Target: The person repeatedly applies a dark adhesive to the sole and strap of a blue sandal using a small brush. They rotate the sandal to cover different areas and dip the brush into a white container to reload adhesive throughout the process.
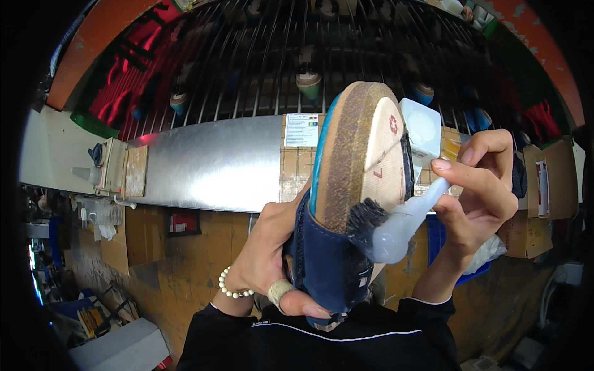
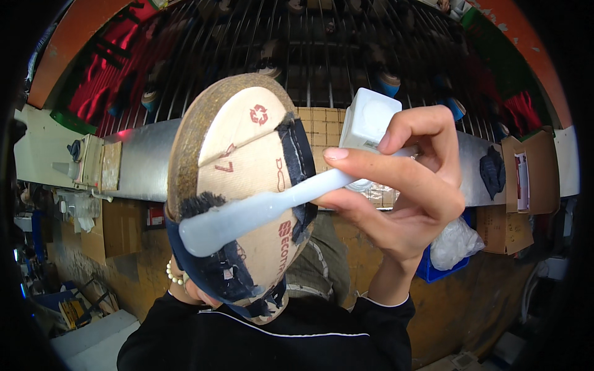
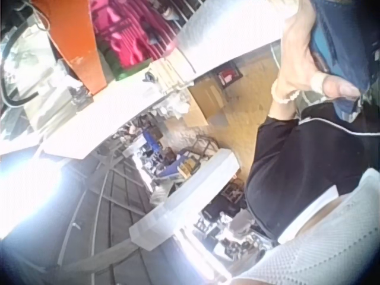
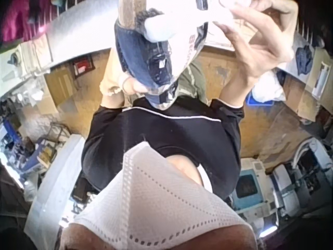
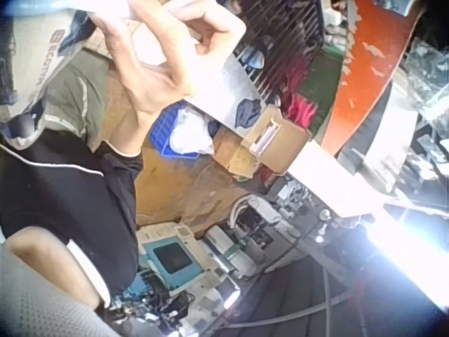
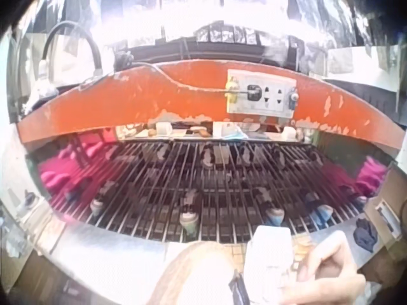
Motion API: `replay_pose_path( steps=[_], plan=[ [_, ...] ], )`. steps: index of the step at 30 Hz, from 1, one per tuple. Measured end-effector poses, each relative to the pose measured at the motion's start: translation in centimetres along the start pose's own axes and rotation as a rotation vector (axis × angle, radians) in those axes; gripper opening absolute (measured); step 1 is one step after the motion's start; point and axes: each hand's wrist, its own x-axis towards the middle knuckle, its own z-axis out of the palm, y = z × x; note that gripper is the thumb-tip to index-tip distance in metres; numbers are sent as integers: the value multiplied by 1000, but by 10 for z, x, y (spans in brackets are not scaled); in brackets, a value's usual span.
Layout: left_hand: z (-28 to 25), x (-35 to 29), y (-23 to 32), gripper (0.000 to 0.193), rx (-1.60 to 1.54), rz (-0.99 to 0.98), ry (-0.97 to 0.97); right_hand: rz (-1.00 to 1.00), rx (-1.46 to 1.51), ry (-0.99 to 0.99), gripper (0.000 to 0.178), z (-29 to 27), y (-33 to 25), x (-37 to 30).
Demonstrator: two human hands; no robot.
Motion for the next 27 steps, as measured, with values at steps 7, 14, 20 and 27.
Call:
replay_pose_path(
  steps=[7,14,20,27],
  plan=[
    [5,6,5,109,1,-30,-47,-160,25,51,47,-1,15,8],
    [7,6,7,108,5,-39,-68,-202,22,-5,46,-6,17,5],
    [4,1,7,107,18,-46,-60,-216,67,-57,47,-7,21,5],
    [10,5,9,106,8,-61,-65,-297,46,-80,45,-14,29,8]
  ],
)
